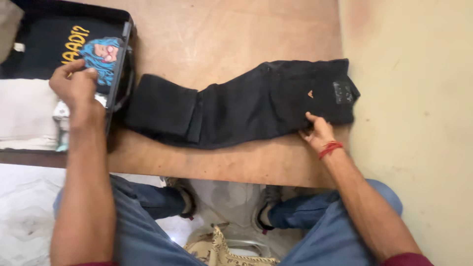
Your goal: The person folds a black t-shirt and a pair of black trousers on a wooden table, then places them into an open suitcase. The person closes the suitcase at the end.
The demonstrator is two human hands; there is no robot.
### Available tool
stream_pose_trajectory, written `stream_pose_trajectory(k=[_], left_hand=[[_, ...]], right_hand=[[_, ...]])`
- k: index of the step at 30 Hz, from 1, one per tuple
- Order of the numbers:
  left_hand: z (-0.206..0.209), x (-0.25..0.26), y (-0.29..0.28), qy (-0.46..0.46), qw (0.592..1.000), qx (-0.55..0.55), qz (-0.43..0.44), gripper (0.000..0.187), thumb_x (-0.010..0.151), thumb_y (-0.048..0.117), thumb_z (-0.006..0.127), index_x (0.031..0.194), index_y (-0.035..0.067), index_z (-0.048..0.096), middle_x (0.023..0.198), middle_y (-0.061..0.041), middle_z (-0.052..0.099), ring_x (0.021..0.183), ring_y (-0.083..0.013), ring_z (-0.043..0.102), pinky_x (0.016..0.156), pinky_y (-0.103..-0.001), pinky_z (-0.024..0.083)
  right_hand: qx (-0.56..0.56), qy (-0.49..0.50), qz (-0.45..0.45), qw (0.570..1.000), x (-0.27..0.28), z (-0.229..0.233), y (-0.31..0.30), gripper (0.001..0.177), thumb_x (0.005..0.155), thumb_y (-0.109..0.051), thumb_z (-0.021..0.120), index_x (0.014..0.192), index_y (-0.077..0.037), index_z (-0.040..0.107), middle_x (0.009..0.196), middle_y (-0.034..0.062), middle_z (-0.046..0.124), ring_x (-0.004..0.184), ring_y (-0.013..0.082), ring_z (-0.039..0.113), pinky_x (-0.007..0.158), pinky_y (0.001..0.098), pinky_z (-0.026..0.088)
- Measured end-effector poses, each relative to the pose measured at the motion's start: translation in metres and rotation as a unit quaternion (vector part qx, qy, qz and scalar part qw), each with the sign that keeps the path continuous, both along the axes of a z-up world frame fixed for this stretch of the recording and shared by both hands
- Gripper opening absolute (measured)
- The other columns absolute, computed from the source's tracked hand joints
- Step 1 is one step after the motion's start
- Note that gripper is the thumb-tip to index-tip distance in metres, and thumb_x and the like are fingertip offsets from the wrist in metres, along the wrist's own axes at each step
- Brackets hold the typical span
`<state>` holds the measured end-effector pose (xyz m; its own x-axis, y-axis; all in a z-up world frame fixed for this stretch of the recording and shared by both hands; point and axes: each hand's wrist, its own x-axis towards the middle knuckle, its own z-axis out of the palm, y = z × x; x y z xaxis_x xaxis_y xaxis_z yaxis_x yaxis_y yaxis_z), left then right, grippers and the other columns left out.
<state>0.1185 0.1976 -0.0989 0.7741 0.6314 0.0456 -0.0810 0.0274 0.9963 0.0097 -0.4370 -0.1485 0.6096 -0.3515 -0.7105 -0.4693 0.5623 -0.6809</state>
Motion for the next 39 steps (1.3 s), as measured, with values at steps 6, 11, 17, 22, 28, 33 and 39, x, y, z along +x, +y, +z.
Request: stream_pose_trajectory(k=[6, 11, 17, 22, 28, 33, 39], left_hand=[[0.009, -0.052, -0.113, -0.032, 0.875, 0.455, -0.159, 0.048, 0.095, 0.025, 0.082, 0.13, 0.0, 0.062, 0.126, -0.024, 0.068, 0.118, -0.0421, 0.063, 0.102, -0.049, 0.048], [-0.01, -0.061, -0.181, 0.076, 0.743, 0.613, -0.259, 0.077, 0.096, 0.048, 0.065, 0.152, 0.003, 0.04, 0.157, -0.029, 0.034, 0.144, -0.053, 0.022, 0.108, -0.069, 0.016], [-0.035, -0.047, -0.157, 0.224, 0.707, 0.649, -0.17, 0.081, 0.095, 0.047, 0.064, 0.158, 0.005, 0.034, 0.161, -0.031, 0.028, 0.149, -0.0532, 0.018, 0.117, -0.07, 0.015], [-0.053, -0.038, -0.135, 0.325, 0.714, 0.605, -0.138, 0.089, 0.088, 0.042, 0.073, 0.154, -0.006, 0.037, 0.144, -0.034, 0.045, 0.134, -0.0484, 0.041, 0.104, -0.06, 0.037], [-0.084, -0.017, -0.12, 0.29, 0.761, 0.575, -0.076, 0.063, 0.106, 0.038, 0.068, 0.143, -0.01, 0.051, 0.131, -0.034, 0.057, 0.122, -0.047, 0.049, 0.101, -0.057, 0.043], [-0.083, -0.014, -0.108, 0.271, 0.765, 0.573, -0.115, 0.058, 0.09, 0.026, 0.072, 0.129, -0.013, 0.057, 0.13, -0.029, 0.056, 0.121, -0.0446, 0.049, 0.1, -0.053, 0.044], [-0.06, -0.025, -0.1, 0.296, 0.812, 0.468, -0.184, 0.031, 0.092, 0.014, 0.067, 0.123, 0.012, 0.069, 0.135, -0.026, 0.052, 0.124, -0.0481, 0.047, 0.103, -0.058, 0.042]], right_hand=[[-0.088, 0.005, -0.049, 0.995, 0.008, 0.0, -0.026, 0.046, 0.084, -0.001, 0.069, 0.126, -0.015, 0.058, 0.125, 0.0055, 0.065, 0.119, 0.0295, 0.061, 0.103, 0.0566, 0.048], [-0.146, -0.023, -0.146, 0.978, 0.015, 0.014, -0.039, 0.067, 0.074, 0.009, 0.07, 0.134, -0.014, 0.052, 0.129, 0.0053, 0.061, 0.121, 0.0286, 0.061, 0.1, 0.0529, 0.051], [-0.238, -0.077, -0.133, 0.959, 0.023, 0.004, -0.04, 0.101, 0.066, 0.015, 0.076, 0.152, -0.008, 0.029, 0.147, 0.0115, 0.051, 0.132, 0.0277, 0.055, 0.109, 0.0425, 0.049], [-0.426, 0.011, -0.112, 0.898, 0.023, -0.004, -0.028, 0.13, 0.066, -0.006, 0.093, 0.155, -0.001, -0.002, 0.158, 0.0242, 0.019, 0.147, 0.0345, 0.023, 0.12, 0.0431, 0.02], [-0.669, -0.118, 0.124, 0.723, 0.013, -0.004, -0.005, 0.126, 0.081, -0.032, 0.098, 0.164, 0.004, 0.011, 0.168, 0.0364, 0.01, 0.157, 0.0495, 0.006, 0.128, 0.0532, 0.009], [-0.622, -0.102, 0.393, 0.669, 0.006, -0.012, 0.024, 0.12, 0.077, -0.059, 0.08, 0.162, -0.002, 0.018, 0.167, 0.032, 0.017, 0.157, 0.0508, 0.014, 0.128, 0.0615, 0.02], [-0.675, -0.046, 0.485, 0.554, -0.002, -0.015, 0.033, 0.126, 0.08, -0.073, 0.069, 0.164, -0.001, 0.009, 0.164, 0.0395, 0.002, 0.15, 0.062, 0.0, 0.113, 0.078, 0.015]])
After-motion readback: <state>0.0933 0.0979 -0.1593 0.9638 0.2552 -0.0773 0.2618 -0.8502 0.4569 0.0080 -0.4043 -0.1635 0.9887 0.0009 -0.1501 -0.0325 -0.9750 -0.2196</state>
